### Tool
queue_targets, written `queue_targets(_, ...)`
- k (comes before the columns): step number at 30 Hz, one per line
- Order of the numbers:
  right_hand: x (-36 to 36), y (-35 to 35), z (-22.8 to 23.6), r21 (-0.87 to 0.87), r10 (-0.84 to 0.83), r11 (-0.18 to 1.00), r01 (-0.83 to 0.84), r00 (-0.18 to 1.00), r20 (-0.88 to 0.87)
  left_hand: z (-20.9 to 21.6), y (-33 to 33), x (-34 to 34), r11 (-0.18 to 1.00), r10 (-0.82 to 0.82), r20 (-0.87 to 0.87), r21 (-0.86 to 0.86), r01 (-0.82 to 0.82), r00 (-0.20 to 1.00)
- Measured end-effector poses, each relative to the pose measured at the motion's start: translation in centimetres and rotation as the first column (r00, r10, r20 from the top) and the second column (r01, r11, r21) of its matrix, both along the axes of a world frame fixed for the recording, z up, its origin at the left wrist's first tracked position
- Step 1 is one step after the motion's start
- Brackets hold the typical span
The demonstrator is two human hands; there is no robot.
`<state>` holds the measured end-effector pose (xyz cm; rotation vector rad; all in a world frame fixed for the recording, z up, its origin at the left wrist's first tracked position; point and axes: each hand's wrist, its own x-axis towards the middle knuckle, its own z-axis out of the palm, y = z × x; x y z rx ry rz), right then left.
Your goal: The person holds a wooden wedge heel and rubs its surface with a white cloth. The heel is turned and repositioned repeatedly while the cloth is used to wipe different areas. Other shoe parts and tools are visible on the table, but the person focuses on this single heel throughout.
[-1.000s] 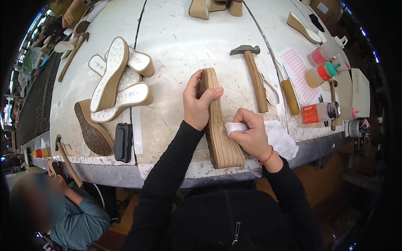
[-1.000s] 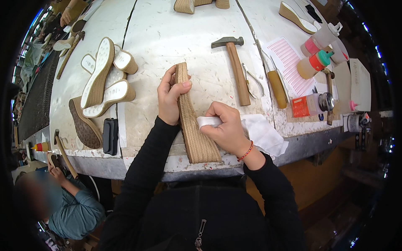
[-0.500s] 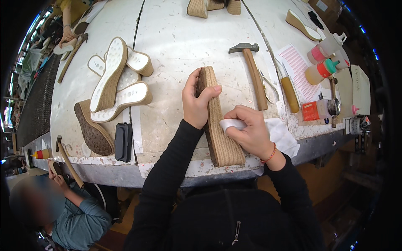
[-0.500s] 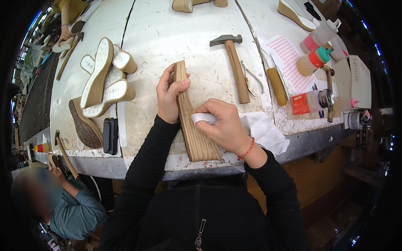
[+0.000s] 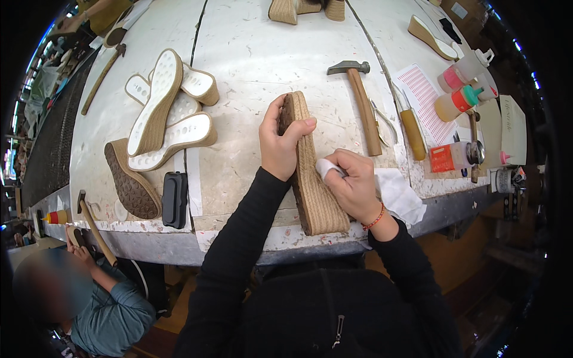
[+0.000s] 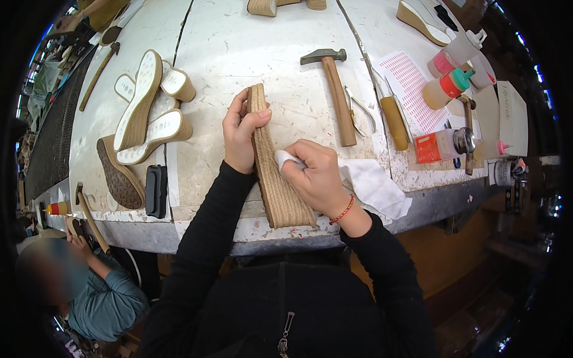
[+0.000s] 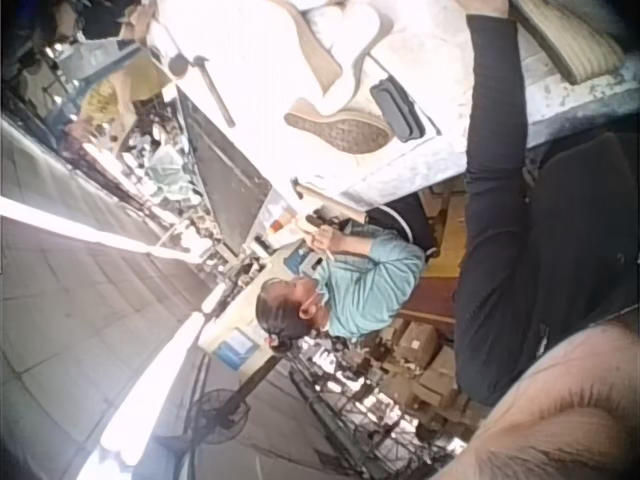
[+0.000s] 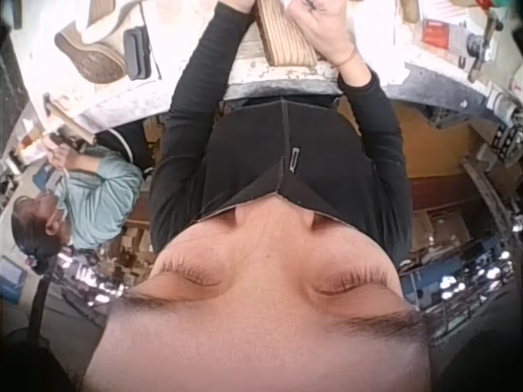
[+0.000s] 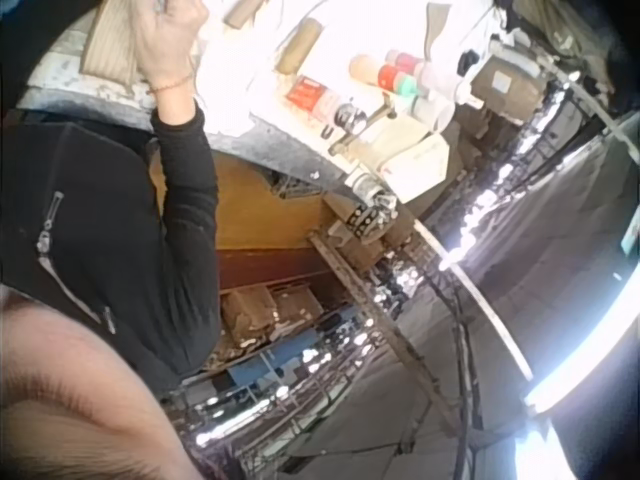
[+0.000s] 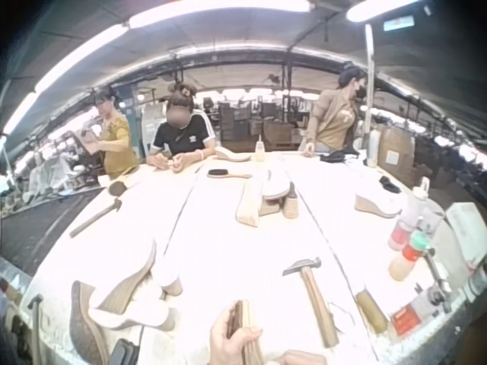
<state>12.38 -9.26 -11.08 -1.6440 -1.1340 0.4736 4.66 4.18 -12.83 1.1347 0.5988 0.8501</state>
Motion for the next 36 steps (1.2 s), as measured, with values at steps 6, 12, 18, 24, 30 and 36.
queue_targets(6,0.1,-0.7,0.1,0.023,0.027,0.999,-0.027,0.999,-0.024,-0.3,0.1,0.1,1.0,-0.009,0.006,0.019,0.009,1.0)
queue_targets(12,0.5,0.3,-1.2,0.0,0.038,0.999,-0.038,0.99,-0.135,0.0,0.0,0.0,1.0,-0.018,0.002,-0.009,0.018,1.0)
queue_targets(18,0.8,-0.4,-0.8,0.056,0.079,0.996,-0.066,0.956,-0.282,-0.1,0.1,0.0,1.0,-0.017,-0.001,-0.006,0.017,1.0)
queue_targets(24,0.6,0.5,-1.0,0.071,0.067,0.995,-0.069,0.997,0.032,-0.1,0.0,0.0,1.0,-0.005,0.017,-0.006,0.005,1.0)
queue_targets(30,0.5,-0.3,-0.5,-0.03,0.069,0.996,-0.078,0.971,-0.231,-0.5,0.2,0.2,1.0,-0.019,0.045,-0.008,0.02,0.999)
queue_targets(36,0.4,0.3,-0.6,-0.025,0.056,0.998,-0.057,0.997,-0.048,-0.4,0.1,0.1,1.0,-0.019,0.05,-0.018,0.02,0.999)
